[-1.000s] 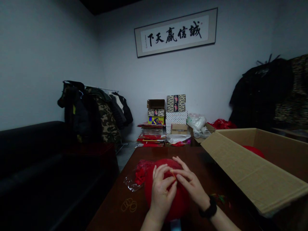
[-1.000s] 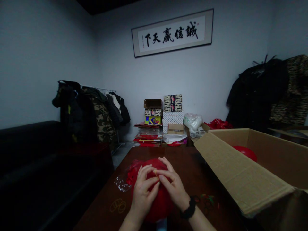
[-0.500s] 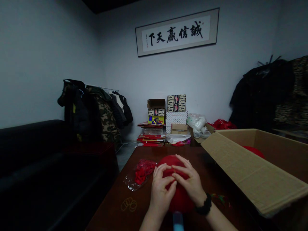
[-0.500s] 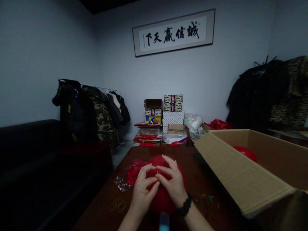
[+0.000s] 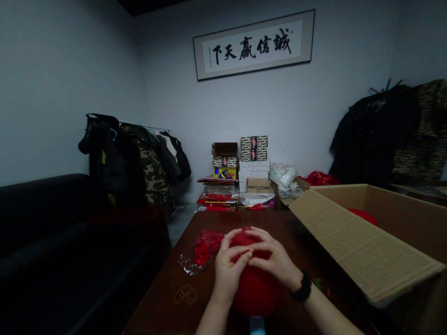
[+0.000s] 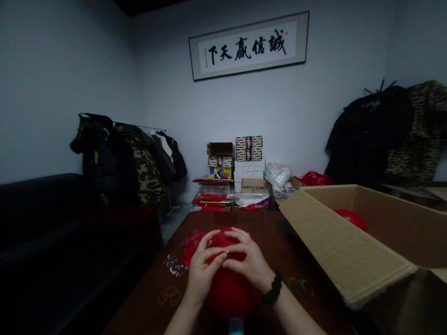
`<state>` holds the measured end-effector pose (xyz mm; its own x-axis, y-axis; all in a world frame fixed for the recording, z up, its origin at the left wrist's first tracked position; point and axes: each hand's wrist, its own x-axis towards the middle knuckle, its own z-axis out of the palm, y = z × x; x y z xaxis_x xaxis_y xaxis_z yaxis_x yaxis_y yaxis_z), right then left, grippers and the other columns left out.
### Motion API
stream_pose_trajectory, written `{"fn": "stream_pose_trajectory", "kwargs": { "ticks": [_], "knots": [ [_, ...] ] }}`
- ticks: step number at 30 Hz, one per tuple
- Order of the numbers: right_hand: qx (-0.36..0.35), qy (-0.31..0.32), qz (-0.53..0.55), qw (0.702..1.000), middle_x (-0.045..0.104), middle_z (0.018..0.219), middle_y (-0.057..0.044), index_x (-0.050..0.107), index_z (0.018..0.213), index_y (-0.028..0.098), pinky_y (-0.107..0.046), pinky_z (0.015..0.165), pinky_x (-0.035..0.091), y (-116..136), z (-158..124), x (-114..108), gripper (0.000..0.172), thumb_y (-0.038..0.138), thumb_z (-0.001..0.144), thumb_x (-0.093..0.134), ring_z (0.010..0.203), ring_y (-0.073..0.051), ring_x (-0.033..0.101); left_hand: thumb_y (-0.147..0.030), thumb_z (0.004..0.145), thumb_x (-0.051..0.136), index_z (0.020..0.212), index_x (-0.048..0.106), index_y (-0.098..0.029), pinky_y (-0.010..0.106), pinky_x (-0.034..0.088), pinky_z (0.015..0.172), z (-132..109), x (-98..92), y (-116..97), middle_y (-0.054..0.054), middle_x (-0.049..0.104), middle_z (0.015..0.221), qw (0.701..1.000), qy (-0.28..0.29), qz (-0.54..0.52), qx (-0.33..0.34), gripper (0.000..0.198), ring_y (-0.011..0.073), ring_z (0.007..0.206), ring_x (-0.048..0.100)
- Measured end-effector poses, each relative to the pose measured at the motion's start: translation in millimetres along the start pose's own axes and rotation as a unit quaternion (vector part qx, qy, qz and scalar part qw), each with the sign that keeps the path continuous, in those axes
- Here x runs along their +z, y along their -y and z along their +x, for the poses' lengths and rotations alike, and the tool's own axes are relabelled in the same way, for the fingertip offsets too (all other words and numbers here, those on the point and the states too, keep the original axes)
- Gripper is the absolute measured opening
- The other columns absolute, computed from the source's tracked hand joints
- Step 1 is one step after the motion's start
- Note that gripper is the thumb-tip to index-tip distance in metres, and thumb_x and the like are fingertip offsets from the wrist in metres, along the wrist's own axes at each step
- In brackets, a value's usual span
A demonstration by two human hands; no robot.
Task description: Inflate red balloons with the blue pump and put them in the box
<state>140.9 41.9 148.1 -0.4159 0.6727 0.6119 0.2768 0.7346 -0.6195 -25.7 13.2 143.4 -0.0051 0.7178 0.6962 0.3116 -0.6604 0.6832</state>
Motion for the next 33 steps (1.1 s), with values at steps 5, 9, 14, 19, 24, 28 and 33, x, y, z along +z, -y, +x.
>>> {"fn": "stream_pose_trajectory", "kwargs": {
  "ticks": [5, 9, 14, 19, 24, 28, 33],
  "knots": [
    [-0.007, -0.009, 0.003, 1.0, 0.062, 0.122, -0.004, 0.073, 0.088, 0.033, -0.052, 0.106, 0.03, -1.8, 2.7, 3.1, 0.019, 0.047, 0.075, 0.071, 0.125, -0.026, 0.043, -0.027, 0.079, 0.064, 0.081, 0.077, -0.023, 0.048, 0.04, 0.103, 4.8, -2.4, 0.5, 0.009, 0.053, 0.135, 1.0, 0.018, -0.007, -0.004, 0.013, 0.0274, 0.12, 0.052],
    [-0.007, -0.026, 0.021, 0.999, 0.065, 0.111, -0.005, 0.071, 0.075, 0.029, -0.049, 0.103, 0.035, -4.0, 5.1, 6.9, 0.016, 0.044, 0.079, 0.067, 0.119, -0.024, 0.049, -0.026, 0.079, 0.063, 0.085, 0.076, -0.026, 0.05, 0.038, 0.105, 3.9, -1.3, 1.7, 0.007, 0.049, 0.14, 0.999, 0.031, 0.01, 0.01, 0.014, 0.0277, 0.125, 0.047],
    [0.027, -0.004, 0.024, 0.999, 0.058, 0.126, -0.004, 0.072, 0.088, 0.032, -0.051, 0.108, 0.025, 2.5, 8.1, 9.4, 0.017, 0.045, 0.081, 0.063, 0.123, -0.024, 0.046, -0.027, 0.082, 0.061, 0.092, 0.075, -0.028, 0.052, 0.034, 0.107, 1.1, 0.2, 8.2, 0.007, 0.053, 0.137, 1.0, 0.004, 0.02, 0.024, 0.018, 0.0266, 0.126, 0.046],
    [0.041, 0.033, 0.035, 0.998, 0.06, 0.123, -0.003, 0.072, 0.088, 0.033, -0.059, 0.11, 0.011, 3.5, 14.3, 14.7, 0.026, 0.054, 0.082, 0.058, 0.125, -0.027, 0.044, -0.026, 0.081, 0.061, 0.085, 0.076, -0.026, 0.053, 0.037, 0.105, 8.1, -9.3, 12.7, 0.007, 0.054, 0.136, 0.998, 0.007, 0.023, 0.049, 0.015, 0.0268, 0.128, 0.045],
    [0.033, -0.004, 0.109, 0.993, 0.061, 0.119, -0.005, 0.069, 0.073, 0.026, -0.047, 0.107, 0.03, -1.9, 14.7, 22.5, 0.028, 0.053, 0.079, 0.063, 0.127, -0.024, 0.042, -0.024, 0.08, 0.061, 0.085, 0.076, -0.027, 0.055, 0.036, 0.106, 9.8, -22.1, 8.3, 0.007, 0.057, 0.132, 0.993, -0.014, 0.074, 0.089, 0.016, 0.0268, 0.128, 0.045],
    [0.055, -0.023, 0.148, 0.987, 0.06, 0.121, -0.006, 0.068, 0.074, 0.026, -0.047, 0.107, 0.031, -3.5, 10.1, 27.4, 0.026, 0.051, 0.078, 0.065, 0.128, -0.025, 0.041, -0.024, 0.081, 0.061, 0.089, 0.075, -0.028, 0.053, 0.04, 0.103, 3.0, -21.7, 8.5, 0.007, 0.06, 0.128, 0.995, -0.007, 0.073, 0.067, 0.017, 0.0264, 0.124, 0.049],
    [0.004, -0.044, 0.093, 0.995, 0.06, 0.118, -0.004, 0.063, 0.071, 0.025, -0.05, 0.108, 0.027, 5.4, 11.6, 27.8, 0.02, 0.042, 0.082, 0.062, 0.129, -0.024, 0.039, -0.027, 0.084, 0.058, 0.096, 0.074, -0.028, 0.049, 0.04, 0.104, -1.3, -19.0, 16.4, 0.007, 0.057, 0.132, 0.998, -0.009, 0.046, 0.046, 0.02, 0.0251, 0.124, 0.049]
  ]
}}
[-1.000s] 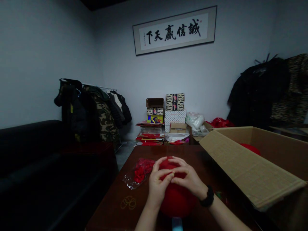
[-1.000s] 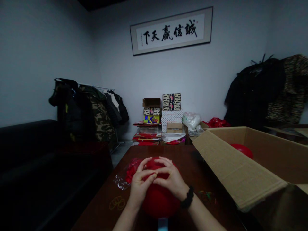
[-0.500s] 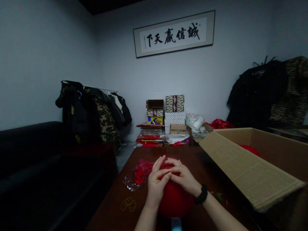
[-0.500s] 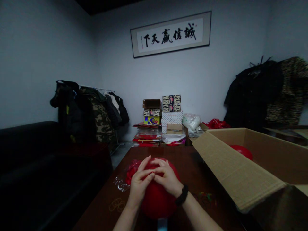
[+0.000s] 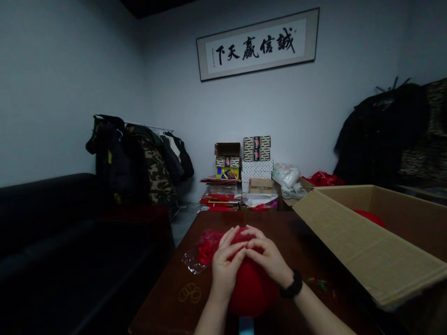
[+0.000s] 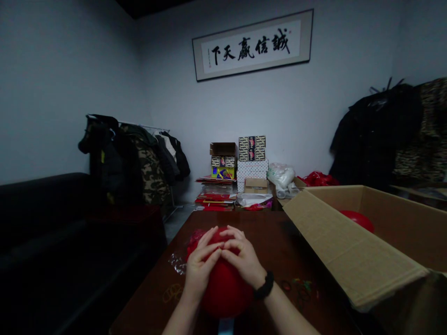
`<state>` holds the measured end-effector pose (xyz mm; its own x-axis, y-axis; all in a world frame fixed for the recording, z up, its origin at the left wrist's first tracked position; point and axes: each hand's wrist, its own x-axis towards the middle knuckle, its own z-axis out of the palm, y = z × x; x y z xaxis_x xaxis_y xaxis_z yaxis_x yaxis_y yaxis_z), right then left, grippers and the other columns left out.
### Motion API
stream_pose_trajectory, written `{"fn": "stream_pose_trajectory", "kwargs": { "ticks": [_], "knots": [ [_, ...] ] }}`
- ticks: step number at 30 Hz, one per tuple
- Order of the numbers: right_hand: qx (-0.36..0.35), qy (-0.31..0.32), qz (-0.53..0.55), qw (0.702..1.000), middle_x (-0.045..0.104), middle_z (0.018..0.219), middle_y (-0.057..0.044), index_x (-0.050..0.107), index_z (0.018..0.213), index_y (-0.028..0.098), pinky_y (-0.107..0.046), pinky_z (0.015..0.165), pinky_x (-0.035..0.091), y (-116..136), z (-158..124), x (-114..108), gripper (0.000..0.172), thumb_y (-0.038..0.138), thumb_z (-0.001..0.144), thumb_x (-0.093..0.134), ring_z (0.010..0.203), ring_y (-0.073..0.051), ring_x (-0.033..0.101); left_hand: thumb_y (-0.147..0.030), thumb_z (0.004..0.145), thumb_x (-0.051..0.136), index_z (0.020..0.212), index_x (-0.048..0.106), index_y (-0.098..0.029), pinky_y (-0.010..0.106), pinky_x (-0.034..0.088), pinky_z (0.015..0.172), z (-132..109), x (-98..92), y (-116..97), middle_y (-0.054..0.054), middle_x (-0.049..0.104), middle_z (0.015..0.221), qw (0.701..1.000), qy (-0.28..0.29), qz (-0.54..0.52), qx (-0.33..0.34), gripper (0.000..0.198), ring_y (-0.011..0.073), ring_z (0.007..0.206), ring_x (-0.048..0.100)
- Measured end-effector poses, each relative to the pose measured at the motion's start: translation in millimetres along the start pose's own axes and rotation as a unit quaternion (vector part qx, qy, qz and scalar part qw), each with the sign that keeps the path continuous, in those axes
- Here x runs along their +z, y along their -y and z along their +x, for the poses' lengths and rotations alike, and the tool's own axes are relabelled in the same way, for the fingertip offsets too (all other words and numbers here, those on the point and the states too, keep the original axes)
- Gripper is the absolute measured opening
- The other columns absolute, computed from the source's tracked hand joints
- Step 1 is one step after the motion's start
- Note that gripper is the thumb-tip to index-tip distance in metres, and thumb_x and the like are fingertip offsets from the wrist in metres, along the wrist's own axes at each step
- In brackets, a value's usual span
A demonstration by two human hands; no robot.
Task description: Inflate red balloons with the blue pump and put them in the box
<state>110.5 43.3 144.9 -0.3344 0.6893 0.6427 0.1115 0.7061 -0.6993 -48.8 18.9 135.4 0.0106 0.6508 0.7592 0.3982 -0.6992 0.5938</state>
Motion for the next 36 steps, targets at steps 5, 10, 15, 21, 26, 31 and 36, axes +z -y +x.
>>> {"fn": "stream_pose_trajectory", "kwargs": {
  "ticks": [5, 10, 15, 21, 26, 31, 36],
  "knots": [
    [-0.052, 0.029, -0.185, 0.981, 0.058, 0.119, -0.001, 0.063, 0.074, 0.027, -0.061, 0.111, 0.005, 14.3, 1.8, -6.4, 0.01, 0.032, 0.083, 0.062, 0.133, -0.026, 0.032, -0.026, 0.09, 0.047, 0.132, 0.052, -0.03, 0.05, 0.033, 0.108, -2.1, -10.0, 5.0, 0.007, 0.043, 0.145, 0.997, 0.024, 0.068, 0.03, 0.043, 0.0239, 0.133, 0.039],
    [-0.069, -0.033, -0.172, 0.982, 0.056, 0.118, -0.004, 0.064, 0.079, 0.027, -0.051, 0.107, 0.028, 13.2, 0.9, -13.1, 0.008, 0.021, 0.083, 0.059, 0.13, -0.025, 0.034, -0.021, 0.089, 0.046, 0.142, 0.037, -0.029, 0.058, 0.014, 0.112, -4.2, -14.5, -7.4, 0.008, 0.035, 0.15, 0.971, 0.009, 0.234, 0.05, 0.055, 0.0262, 0.137, 0.03],
    [-0.092, -0.08, -0.151, 0.981, 0.056, 0.117, -0.003, 0.064, 0.082, 0.027, -0.048, 0.106, 0.031, 9.5, -4.8, -5.1, 0.013, 0.016, 0.081, 0.057, 0.127, -0.024, 0.036, -0.021, 0.089, 0.047, 0.142, 0.037, -0.028, 0.053, 0.02, 0.112, -4.4, -0.2, -12.6, 0.009, 0.031, 0.152, 0.968, -0.108, 0.226, 0.011, 0.054, 0.0262, 0.137, 0.031],
    [-0.109, -0.051, -0.166, 0.979, 0.057, 0.114, -0.001, 0.066, 0.088, 0.031, -0.051, 0.108, 0.026, 13.3, -15.9, 5.2, 0.022, 0.013, 0.08, 0.056, 0.127, -0.023, 0.036, -0.031, 0.085, 0.057, 0.114, 0.066, -0.028, 0.042, 0.036, 0.107, 8.1, 3.1, -8.7, 0.006, 0.053, 0.136, 0.961, -0.24, 0.128, -0.047, 0.03, 0.0241, 0.122, 0.05],
    [-0.087, -0.015, -0.192, 0.977, 0.057, 0.114, -0.002, 0.066, 0.082, 0.028, -0.054, 0.11, 0.019, 20.3, -18.3, 9.2, 0.019, 0.012, 0.08, 0.056, 0.128, -0.025, 0.035, -0.037, 0.085, 0.056, 0.106, 0.07, -0.024, 0.038, 0.041, 0.101, 12.0, -0.4, -6.6, 0.008, 0.058, 0.131, 0.964, -0.241, 0.005, -0.111, 0.029, 0.0231, 0.117, 0.055],
    [-0.074, -0.001, -0.206, 0.976, 0.057, 0.115, -0.001, 0.065, 0.083, 0.029, -0.057, 0.112, 0.01, 22.1, -20.0, 9.3, 0.017, 0.015, 0.081, 0.057, 0.13, -0.025, 0.033, -0.048, 0.081, 0.057, 0.097, 0.07, -0.016, 0.034, 0.049, 0.083, 16.3, -1.8, -1.3, 0.009, 0.07, 0.095, 0.932, -0.255, -0.142, -0.215, 0.037, 0.0199, 0.086, 0.064],
    [-0.071, -0.013, -0.193, 0.979, 0.058, 0.113, -0.001, 0.065, 0.083, 0.029, -0.057, 0.112, 0.009, 17.5, -20.5, 5.3, 0.016, 0.016, 0.081, 0.056, 0.128, -0.025, 0.035, -0.048, 0.08, 0.058, 0.066, 0.06, -0.016, 0.031, 0.047, 0.081, 16.5, -4.0, -6.1, 0.009, 0.069, 0.094, 0.897, -0.223, -0.303, -0.231, 0.035, 0.019, 0.087, 0.062]
  ]
}}
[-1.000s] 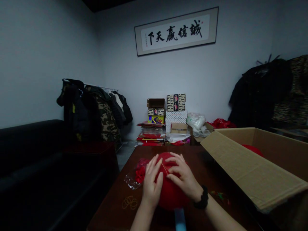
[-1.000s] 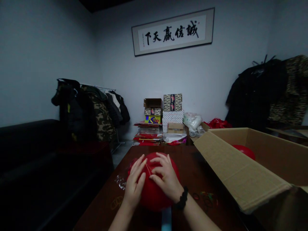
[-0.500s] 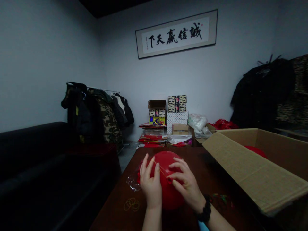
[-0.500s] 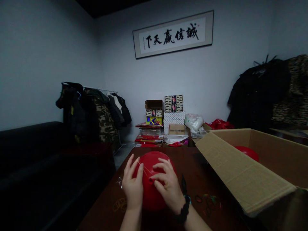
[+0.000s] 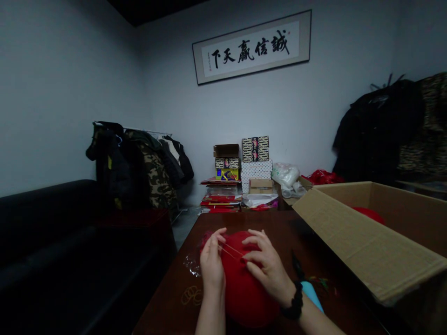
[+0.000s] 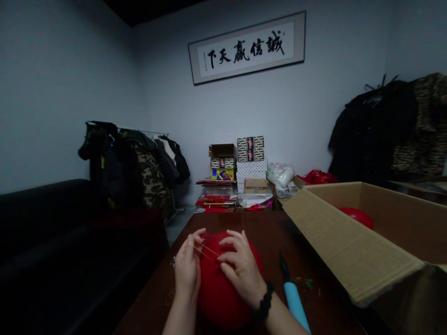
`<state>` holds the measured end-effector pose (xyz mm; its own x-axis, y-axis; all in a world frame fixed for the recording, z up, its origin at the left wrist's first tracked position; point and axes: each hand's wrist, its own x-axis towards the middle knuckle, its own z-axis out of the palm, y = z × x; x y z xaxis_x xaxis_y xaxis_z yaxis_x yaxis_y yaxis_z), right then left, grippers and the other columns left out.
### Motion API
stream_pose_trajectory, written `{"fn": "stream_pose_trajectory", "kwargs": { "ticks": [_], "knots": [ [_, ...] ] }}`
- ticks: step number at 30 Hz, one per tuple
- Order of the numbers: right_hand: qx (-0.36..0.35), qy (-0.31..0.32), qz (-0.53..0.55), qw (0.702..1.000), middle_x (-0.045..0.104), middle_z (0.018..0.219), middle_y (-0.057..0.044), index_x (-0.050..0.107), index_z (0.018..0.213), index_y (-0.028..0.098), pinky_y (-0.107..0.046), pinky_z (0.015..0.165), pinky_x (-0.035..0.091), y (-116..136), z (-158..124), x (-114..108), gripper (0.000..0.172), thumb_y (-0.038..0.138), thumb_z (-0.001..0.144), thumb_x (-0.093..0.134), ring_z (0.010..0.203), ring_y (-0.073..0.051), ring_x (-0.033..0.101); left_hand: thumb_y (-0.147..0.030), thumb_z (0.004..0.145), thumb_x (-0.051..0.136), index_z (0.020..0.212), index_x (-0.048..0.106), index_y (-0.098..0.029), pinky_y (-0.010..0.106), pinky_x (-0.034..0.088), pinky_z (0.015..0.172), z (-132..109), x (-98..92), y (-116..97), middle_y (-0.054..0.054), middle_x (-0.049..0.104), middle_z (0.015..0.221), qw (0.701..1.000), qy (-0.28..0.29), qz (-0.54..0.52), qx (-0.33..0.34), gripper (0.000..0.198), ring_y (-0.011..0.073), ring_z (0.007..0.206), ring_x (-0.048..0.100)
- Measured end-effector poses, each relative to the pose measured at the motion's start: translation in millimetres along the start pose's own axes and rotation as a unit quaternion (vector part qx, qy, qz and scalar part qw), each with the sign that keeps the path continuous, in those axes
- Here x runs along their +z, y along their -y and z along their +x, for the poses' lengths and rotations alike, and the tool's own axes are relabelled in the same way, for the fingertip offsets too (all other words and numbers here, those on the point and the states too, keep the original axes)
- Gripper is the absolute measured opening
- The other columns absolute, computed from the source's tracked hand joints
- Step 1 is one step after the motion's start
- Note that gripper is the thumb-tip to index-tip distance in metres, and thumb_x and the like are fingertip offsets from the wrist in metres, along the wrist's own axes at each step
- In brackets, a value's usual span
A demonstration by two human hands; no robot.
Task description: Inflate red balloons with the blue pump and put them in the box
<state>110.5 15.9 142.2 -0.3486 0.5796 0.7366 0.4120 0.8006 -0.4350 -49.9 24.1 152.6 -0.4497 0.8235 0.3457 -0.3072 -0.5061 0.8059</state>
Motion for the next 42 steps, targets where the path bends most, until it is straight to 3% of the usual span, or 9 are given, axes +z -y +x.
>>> {"fn": "stream_pose_trajectory", "kwargs": {
  "ticks": [6, 11, 14, 16, 18, 22, 29, 36, 42],
  "knots": [
    [0.04, -0.04, 0.049, 0.997, 0.06, 0.109, -0.003, 0.066, 0.081, 0.028, -0.054, 0.109, 0.018, -9.6, -0.5, 5.3, 0.015, 0.017, 0.08, 0.058, 0.124, -0.025, 0.04, -0.036, 0.081, 0.055, 0.049, 0.054, -0.019, 0.031, 0.043, 0.086, -6.3, -9.0, -0.3, 0.001, 0.057, 0.056, 0.996, 0.078, 0.033, -0.017, 0.036, 0.0171, 0.072, 0.058],
    [0.069, -0.046, 0.124, 0.989, 0.06, 0.104, -0.002, 0.066, 0.077, 0.028, -0.045, 0.103, 0.033, -9.0, 1.9, 9.4, 0.012, 0.018, 0.08, 0.06, 0.12, -0.023, 0.043, -0.033, 0.083, 0.044, 0.039, 0.05, -0.019, 0.041, 0.036, 0.102, -9.2, -7.7, -8.3, 0.012, 0.07, 0.101, 0.99, 0.134, 0.033, -0.018, 0.046, 0.0267, 0.11, 0.055],
    [0.044, -0.028, 0.15, 0.987, 0.06, 0.102, -0.001, 0.066, 0.078, 0.028, -0.044, 0.103, 0.032, -6.5, 1.4, 9.1, 0.014, 0.016, 0.079, 0.06, 0.118, -0.022, 0.044, -0.035, 0.085, 0.043, 0.067, 0.072, -0.017, 0.044, 0.035, 0.105, -8.9, -8.3, -13.9, 0.01, 0.059, 0.129, 0.981, 0.171, 0.083, 0.031, 0.038, 0.0284, 0.123, 0.048],
    [0.034, -0.022, 0.158, 0.987, 0.06, 0.102, -0.001, 0.065, 0.079, 0.029, -0.044, 0.103, 0.032, -5.0, 0.6, 8.5, 0.015, 0.015, 0.08, 0.059, 0.117, -0.021, 0.044, -0.035, 0.084, 0.048, 0.097, 0.074, -0.021, 0.044, 0.031, 0.109, -7.6, -11.2, -14.1, 0.008, 0.049, 0.14, 0.963, 0.195, 0.161, 0.094, 0.033, 0.0277, 0.129, 0.043],
    [0.033, -0.021, 0.157, 0.987, 0.06, 0.103, -0.001, 0.066, 0.079, 0.029, -0.043, 0.103, 0.031, -3.8, 0.2, 7.9, 0.016, 0.014, 0.079, 0.058, 0.117, -0.021, 0.044, -0.035, 0.084, 0.051, 0.11, 0.07, -0.025, 0.043, 0.029, 0.111, -6.2, -15.0, -11.2, 0.006, 0.047, 0.142, 0.946, 0.184, 0.225, 0.14, 0.034, 0.0264, 0.13, 0.041],
    [0.035, -0.012, 0.152, 0.988, 0.06, 0.103, -0.001, 0.067, 0.08, 0.029, -0.043, 0.104, 0.03, -2.5, 1.3, 7.2, 0.017, 0.013, 0.077, 0.06, 0.118, -0.021, 0.044, -0.036, 0.083, 0.057, 0.108, 0.07, -0.029, 0.045, 0.031, 0.109, -3.6, -21.1, -4.1, 0.006, 0.05, 0.138, 0.937, 0.134, 0.277, 0.164, 0.03, 0.026, 0.127, 0.045],
    [0.114, -0.033, 0.215, 0.969, 0.062, 0.105, -0.004, 0.068, 0.075, 0.026, -0.04, 0.1, 0.037, -7.0, 1.2, 9.3, 0.009, 0.028, 0.081, 0.062, 0.113, -0.022, 0.05, -0.048, 0.069, 0.071, 0.12, 0.064, -0.032, 0.056, 0.027, 0.109, -2.4, -22.0, -12.6, 0.009, 0.04, 0.147, 0.874, 0.318, 0.325, 0.174, 0.053, 0.0332, 0.134, 0.034],
    [0.105, 0.023, 0.108, 0.988, 0.063, 0.101, -0.002, 0.07, 0.071, 0.026, -0.039, 0.097, 0.038, 1.7, 7.3, 7.0, 0.013, 0.014, 0.075, 0.065, 0.105, -0.02, 0.052, -0.032, 0.083, 0.061, 0.099, 0.073, -0.032, 0.054, 0.035, 0.106, -11.5, -13.4, -3.8, 0.008, 0.056, 0.133, 0.845, 0.297, 0.389, 0.216, 0.021, 0.0276, 0.128, 0.045],
    [0.08, 0.015, 0.066, 0.995, 0.063, 0.101, -0.002, 0.07, 0.076, 0.028, -0.043, 0.102, 0.034, -3.0, 6.9, 2.3, 0.01, 0.02, 0.079, 0.066, 0.112, -0.022, 0.048, -0.03, 0.08, 0.063, 0.101, 0.072, -0.03, 0.058, 0.031, 0.107, -7.5, -13.3, -8.6, 0.007, 0.053, 0.136, 0.802, 0.319, 0.447, 0.237, 0.022, 0.0291, 0.13, 0.041]
  ]
}}
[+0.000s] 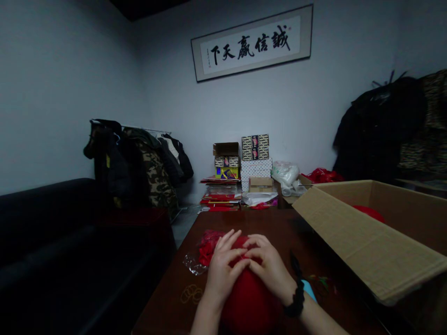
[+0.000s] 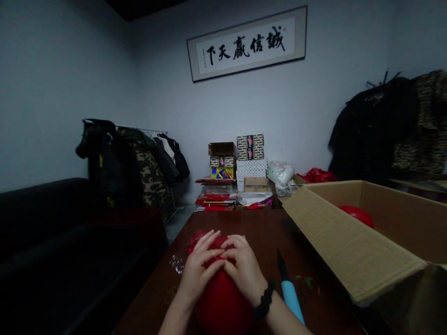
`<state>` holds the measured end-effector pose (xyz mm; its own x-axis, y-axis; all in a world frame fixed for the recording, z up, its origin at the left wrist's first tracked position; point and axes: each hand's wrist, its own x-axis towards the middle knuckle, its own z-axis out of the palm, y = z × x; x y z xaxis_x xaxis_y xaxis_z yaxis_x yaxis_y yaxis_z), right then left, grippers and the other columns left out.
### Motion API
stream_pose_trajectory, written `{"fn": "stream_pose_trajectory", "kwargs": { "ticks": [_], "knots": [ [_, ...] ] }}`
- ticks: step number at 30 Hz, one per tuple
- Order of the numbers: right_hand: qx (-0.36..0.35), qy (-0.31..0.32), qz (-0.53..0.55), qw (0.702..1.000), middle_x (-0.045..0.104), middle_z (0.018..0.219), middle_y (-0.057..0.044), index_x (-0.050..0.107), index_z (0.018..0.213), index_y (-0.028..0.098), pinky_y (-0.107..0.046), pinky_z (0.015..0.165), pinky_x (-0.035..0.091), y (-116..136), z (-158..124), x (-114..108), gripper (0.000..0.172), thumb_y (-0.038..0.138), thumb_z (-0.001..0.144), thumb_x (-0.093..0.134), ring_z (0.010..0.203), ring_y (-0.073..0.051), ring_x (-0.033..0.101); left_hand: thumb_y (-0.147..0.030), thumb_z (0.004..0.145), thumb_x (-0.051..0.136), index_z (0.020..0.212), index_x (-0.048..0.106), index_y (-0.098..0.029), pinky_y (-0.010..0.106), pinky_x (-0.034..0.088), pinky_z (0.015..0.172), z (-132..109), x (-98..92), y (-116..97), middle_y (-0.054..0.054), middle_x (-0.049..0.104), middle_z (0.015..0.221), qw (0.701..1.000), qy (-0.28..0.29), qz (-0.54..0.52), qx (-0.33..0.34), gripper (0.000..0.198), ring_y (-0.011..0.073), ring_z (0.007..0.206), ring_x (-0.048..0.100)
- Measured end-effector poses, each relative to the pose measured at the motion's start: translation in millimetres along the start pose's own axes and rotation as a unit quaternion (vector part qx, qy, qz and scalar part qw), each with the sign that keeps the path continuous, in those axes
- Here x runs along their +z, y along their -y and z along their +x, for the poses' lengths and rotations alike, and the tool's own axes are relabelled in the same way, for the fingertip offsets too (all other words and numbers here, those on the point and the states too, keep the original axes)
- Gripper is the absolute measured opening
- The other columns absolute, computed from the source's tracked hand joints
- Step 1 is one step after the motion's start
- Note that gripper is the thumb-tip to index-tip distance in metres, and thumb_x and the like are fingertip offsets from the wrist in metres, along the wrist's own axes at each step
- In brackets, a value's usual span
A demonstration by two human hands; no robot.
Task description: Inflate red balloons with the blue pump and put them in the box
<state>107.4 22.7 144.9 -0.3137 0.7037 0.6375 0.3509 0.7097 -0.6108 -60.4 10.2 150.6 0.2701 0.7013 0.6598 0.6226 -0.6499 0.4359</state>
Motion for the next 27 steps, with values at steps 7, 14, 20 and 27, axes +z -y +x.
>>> {"fn": "stream_pose_trajectory", "kwargs": {
  "ticks": [7, 14, 20, 27],
  "knots": [
    [0.007, 0.01, -0.069, 0.998, 0.062, 0.107, -0.003, 0.069, 0.078, 0.028, -0.053, 0.109, 0.021, -7.6, -3.7, 3.1, 0.011, 0.018, 0.079, 0.064, 0.12, -0.025, 0.043, -0.026, 0.082, 0.06, 0.078, 0.071, -0.026, 0.063, 0.022, 0.108, 3.9, -9.7, -7.4, 0.007, 0.064, 0.121, 0.993, -0.009, 0.106, 0.056, 0.012, 0.0285, 0.123, 0.047],
    [0.066, -0.008, 0.034, 0.997, 0.064, 0.107, -0.004, 0.072, 0.075, 0.027, -0.044, 0.101, 0.037, -19.7, -3.0, 8.3, 0.008, 0.022, 0.076, 0.066, 0.113, -0.023, 0.05, -0.022, 0.082, 0.057, 0.079, 0.067, -0.024, 0.059, 0.02, 0.11, 8.3, -7.2, -6.3, 0.007, 0.066, 0.107, 0.993, 0.006, 0.099, 0.058, 0.011, 0.0248, 0.116, 0.052],
    [0.127, -0.033, 0.179, 0.975, 0.06, 0.12, -0.009, 0.071, 0.077, 0.024, -0.041, 0.097, 0.041, -21.4, -8.3, 11.5, 0.019, 0.042, 0.077, 0.063, 0.111, -0.025, 0.055, -0.022, 0.082, 0.056, 0.076, 0.064, -0.021, 0.057, 0.024, 0.109, 10.7, 0.3, -3.9, 0.008, 0.061, 0.11, 0.998, -0.01, 0.059, 0.032, 0.01, 0.024, 0.115, 0.051],
    [0.131, -0.087, 0.187, 0.97, 0.06, 0.115, -0.01, 0.064, 0.072, 0.022, -0.041, 0.094, 0.042, -17.1, -8.1, 4.6, 0.023, 0.046, 0.075, 0.067, 0.111, -0.026, 0.054, -0.014, 0.078, 0.055, 0.079, 0.063, -0.022, 0.059, 0.021, 0.11, 6.7, 8.6, -3.4, 0.007, 0.062, 0.11, 0.995, -0.006, 0.088, 0.052, 0.011, 0.0245, 0.115, 0.051]
  ]
}}
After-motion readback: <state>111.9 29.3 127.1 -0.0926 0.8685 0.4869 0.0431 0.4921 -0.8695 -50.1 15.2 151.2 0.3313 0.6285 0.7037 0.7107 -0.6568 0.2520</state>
